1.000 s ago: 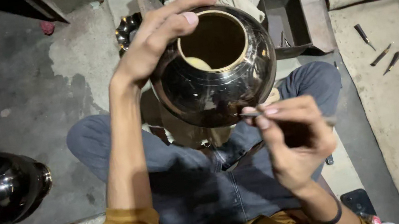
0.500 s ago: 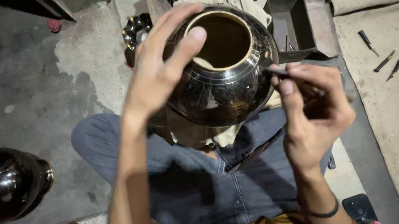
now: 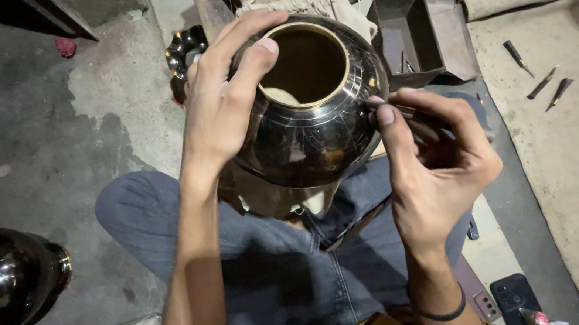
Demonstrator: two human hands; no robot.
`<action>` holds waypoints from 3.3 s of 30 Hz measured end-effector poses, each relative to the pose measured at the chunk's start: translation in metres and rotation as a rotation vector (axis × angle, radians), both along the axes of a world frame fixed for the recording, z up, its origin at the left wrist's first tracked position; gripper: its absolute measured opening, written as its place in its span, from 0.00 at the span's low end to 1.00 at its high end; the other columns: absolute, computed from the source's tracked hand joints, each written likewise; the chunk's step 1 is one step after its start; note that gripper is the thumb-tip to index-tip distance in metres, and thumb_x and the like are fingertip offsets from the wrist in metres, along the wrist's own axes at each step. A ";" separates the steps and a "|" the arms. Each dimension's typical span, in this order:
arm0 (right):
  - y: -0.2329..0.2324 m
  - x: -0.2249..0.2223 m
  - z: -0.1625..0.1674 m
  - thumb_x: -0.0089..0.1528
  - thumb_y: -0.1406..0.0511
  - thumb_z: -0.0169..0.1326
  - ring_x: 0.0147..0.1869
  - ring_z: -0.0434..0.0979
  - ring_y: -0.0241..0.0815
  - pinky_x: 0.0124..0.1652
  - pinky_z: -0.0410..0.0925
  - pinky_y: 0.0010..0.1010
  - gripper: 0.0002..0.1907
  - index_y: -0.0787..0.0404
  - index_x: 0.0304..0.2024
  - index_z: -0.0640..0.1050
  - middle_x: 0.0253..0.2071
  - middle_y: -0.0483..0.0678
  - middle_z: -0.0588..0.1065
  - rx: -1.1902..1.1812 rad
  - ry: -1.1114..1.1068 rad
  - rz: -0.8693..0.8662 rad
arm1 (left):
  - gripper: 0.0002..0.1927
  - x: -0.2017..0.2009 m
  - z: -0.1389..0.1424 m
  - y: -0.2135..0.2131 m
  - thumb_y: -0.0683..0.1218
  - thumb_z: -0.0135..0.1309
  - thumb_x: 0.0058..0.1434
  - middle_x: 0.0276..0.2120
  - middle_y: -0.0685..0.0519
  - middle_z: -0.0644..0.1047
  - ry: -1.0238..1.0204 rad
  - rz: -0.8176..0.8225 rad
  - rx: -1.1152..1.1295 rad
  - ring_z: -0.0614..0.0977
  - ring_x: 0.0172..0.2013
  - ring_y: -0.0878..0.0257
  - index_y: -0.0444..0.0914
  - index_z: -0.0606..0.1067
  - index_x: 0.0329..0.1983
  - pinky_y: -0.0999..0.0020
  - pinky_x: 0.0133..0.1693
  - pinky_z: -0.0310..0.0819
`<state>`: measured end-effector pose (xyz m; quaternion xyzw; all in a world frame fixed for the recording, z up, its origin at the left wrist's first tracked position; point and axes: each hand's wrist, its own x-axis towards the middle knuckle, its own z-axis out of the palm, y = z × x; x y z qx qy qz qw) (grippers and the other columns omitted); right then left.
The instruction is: The person sits on the floor and uses a small chisel to engrave a decorative pattern on the surface of a dark metal vase. The vase is held steady with the left hand while the right hand guides the tool along the curved surface.
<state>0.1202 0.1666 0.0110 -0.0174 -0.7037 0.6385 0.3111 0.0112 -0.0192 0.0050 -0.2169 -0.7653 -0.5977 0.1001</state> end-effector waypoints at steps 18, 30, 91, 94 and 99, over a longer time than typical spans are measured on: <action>-0.003 -0.003 0.009 0.70 0.76 0.60 0.46 0.84 0.31 0.46 0.75 0.16 0.05 0.71 0.48 0.78 0.43 0.50 0.81 0.035 -0.081 -0.087 | 0.21 -0.003 -0.001 0.004 0.49 0.47 0.69 0.62 0.43 0.78 0.034 0.010 -0.019 0.79 0.65 0.51 0.36 0.77 0.60 0.61 0.67 0.68; 0.003 0.000 0.006 0.70 0.77 0.62 0.43 0.82 0.28 0.44 0.75 0.14 0.05 0.70 0.48 0.79 0.42 0.48 0.80 0.147 -0.042 -0.051 | 0.22 -0.003 -0.002 0.002 0.51 0.47 0.67 0.63 0.45 0.77 -0.018 0.021 -0.001 0.80 0.63 0.53 0.38 0.78 0.60 0.61 0.65 0.71; 0.047 -0.008 0.003 0.59 0.79 0.64 0.43 0.82 0.38 0.40 0.76 0.21 0.07 0.68 0.37 0.80 0.39 0.53 0.80 0.556 0.171 0.195 | 0.21 -0.007 -0.018 0.000 0.51 0.49 0.69 0.63 0.47 0.77 -0.027 -0.011 0.066 0.80 0.63 0.53 0.40 0.79 0.60 0.58 0.67 0.73; 0.049 -0.007 0.001 0.59 0.79 0.63 0.42 0.82 0.37 0.42 0.75 0.21 0.07 0.67 0.37 0.79 0.40 0.53 0.81 0.556 0.181 0.212 | 0.20 -0.006 -0.018 0.000 0.51 0.49 0.69 0.63 0.47 0.77 -0.017 -0.016 0.069 0.79 0.65 0.53 0.39 0.79 0.60 0.57 0.68 0.72; 0.051 -0.007 -0.001 0.58 0.79 0.63 0.45 0.82 0.39 0.44 0.75 0.21 0.07 0.67 0.35 0.79 0.40 0.53 0.80 0.526 0.190 0.245 | 0.20 -0.007 -0.018 -0.001 0.51 0.49 0.69 0.63 0.47 0.77 -0.017 -0.008 0.061 0.79 0.64 0.54 0.40 0.79 0.60 0.58 0.67 0.72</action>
